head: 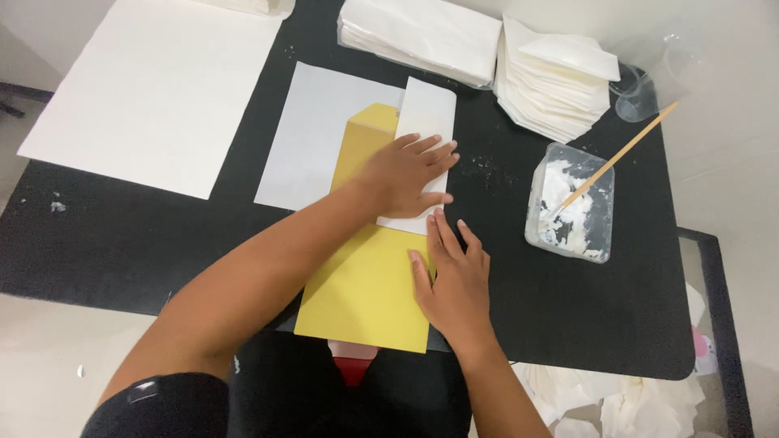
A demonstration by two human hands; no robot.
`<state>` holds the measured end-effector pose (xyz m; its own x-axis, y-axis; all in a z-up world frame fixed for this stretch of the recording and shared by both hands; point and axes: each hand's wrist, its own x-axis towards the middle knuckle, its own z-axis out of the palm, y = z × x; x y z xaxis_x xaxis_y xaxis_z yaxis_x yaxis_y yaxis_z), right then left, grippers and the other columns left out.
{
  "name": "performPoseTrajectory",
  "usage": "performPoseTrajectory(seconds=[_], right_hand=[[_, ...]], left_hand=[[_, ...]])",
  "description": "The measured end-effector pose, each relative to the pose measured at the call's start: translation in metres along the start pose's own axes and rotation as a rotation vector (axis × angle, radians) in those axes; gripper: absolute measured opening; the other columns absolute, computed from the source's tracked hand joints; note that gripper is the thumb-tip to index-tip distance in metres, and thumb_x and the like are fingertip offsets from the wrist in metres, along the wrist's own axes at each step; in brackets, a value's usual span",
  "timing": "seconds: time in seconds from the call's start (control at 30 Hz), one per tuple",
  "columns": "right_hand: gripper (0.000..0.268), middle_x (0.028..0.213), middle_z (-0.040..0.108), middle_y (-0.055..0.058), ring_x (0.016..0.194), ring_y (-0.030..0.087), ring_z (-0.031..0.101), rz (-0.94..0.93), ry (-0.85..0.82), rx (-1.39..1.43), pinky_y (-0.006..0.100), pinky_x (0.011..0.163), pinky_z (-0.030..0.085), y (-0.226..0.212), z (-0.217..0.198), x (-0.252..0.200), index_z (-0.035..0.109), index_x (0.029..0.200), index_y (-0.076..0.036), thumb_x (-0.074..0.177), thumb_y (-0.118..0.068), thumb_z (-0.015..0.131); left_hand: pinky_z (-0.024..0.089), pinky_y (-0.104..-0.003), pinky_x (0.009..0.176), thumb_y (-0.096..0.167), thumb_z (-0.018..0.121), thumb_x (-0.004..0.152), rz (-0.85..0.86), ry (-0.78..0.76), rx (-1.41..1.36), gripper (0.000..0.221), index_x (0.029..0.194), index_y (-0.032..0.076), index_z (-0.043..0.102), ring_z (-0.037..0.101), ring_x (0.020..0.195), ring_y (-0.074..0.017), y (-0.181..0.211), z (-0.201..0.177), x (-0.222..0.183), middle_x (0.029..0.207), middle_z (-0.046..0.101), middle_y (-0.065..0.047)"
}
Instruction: Folding white paper sheets around a yellow template and applying glue with a brush to create bags.
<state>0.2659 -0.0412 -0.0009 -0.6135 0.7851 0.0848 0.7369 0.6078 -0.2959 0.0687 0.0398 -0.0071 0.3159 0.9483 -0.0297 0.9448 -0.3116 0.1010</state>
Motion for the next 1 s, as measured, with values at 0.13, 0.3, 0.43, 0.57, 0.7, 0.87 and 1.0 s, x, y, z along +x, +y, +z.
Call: performPoseTrajectory(seconds=[0.13,0.3,0.43,0.57,0.7,0.87,1.0], right_hand=[[0.058,0.160,0.045,0.010,0.141,0.042,0.041,-0.017,0.030,-0.017,0.055,0.102,0.039,0.002,0.002,-0.001,0.050,0.151,-0.007,0.102,-0.039,0.048],[0.059,0.160,0.045,0.013,0.142,0.043,0.040,0.010,0.008,0.028,0.055,0.104,0.037,-0.001,-0.003,-0.001,0.050,0.150,-0.006,0.102,-0.039,0.045],[0.059,0.159,0.045,0.015,0.142,0.043,0.039,0.014,0.008,0.043,0.054,0.104,0.036,-0.002,-0.003,-0.001,0.051,0.150,-0.005,0.102,-0.039,0.045],[0.059,0.159,0.046,0.015,0.142,0.043,0.039,0.021,0.004,0.040,0.055,0.103,0.036,-0.003,-0.003,-0.002,0.051,0.150,-0.005,0.102,-0.039,0.046],[0.059,0.158,0.047,0.015,0.141,0.043,0.040,0.014,0.011,0.048,0.054,0.102,0.036,-0.002,-0.003,-0.001,0.051,0.150,-0.005,0.102,-0.038,0.046],[0.058,0.157,0.048,0.016,0.140,0.045,0.040,0.000,0.025,0.065,0.054,0.100,0.036,0.000,0.000,-0.002,0.051,0.149,-0.003,0.102,-0.038,0.046],[0.057,0.158,0.047,0.015,0.140,0.045,0.040,-0.010,0.032,0.064,0.053,0.099,0.037,0.001,-0.002,-0.002,0.052,0.149,-0.003,0.103,-0.037,0.047]], left_hand=[[0.024,-0.046,0.126,0.065,0.019,0.103,-0.107,0.019,0.046,0.077,0.159,0.015,0.036,0.031,0.153,-0.0236,-0.009,0.006,0.035,0.166,0.034,-0.003],[0.031,-0.045,0.121,0.069,0.034,0.102,-0.238,0.145,0.043,0.079,0.154,0.012,0.044,0.040,0.148,-0.0258,-0.029,0.018,0.070,0.160,0.044,-0.008],[0.026,-0.044,0.123,0.071,0.028,0.102,-0.257,0.124,0.046,0.082,0.158,0.012,0.039,0.036,0.150,-0.0252,-0.030,0.017,0.062,0.163,0.039,-0.007],[0.017,-0.048,0.127,0.072,0.022,0.102,-0.248,0.081,0.076,0.084,0.162,0.015,0.028,0.024,0.155,-0.0286,-0.024,0.006,0.027,0.168,0.028,-0.009],[0.015,-0.048,0.128,0.063,0.030,0.105,-0.135,0.053,0.115,0.075,0.163,0.016,0.026,0.020,0.156,-0.0310,-0.012,0.000,-0.002,0.170,0.026,-0.006],[0.020,-0.044,0.126,0.051,0.022,0.108,-0.038,-0.022,0.030,0.062,0.161,0.019,0.032,0.028,0.154,-0.0236,0.018,-0.003,-0.009,0.167,0.032,-0.003],[0.018,-0.046,0.127,0.056,0.020,0.108,-0.140,-0.015,0.069,0.069,0.161,0.014,0.030,0.025,0.155,-0.0245,0.009,0.014,0.027,0.168,0.030,-0.005]])
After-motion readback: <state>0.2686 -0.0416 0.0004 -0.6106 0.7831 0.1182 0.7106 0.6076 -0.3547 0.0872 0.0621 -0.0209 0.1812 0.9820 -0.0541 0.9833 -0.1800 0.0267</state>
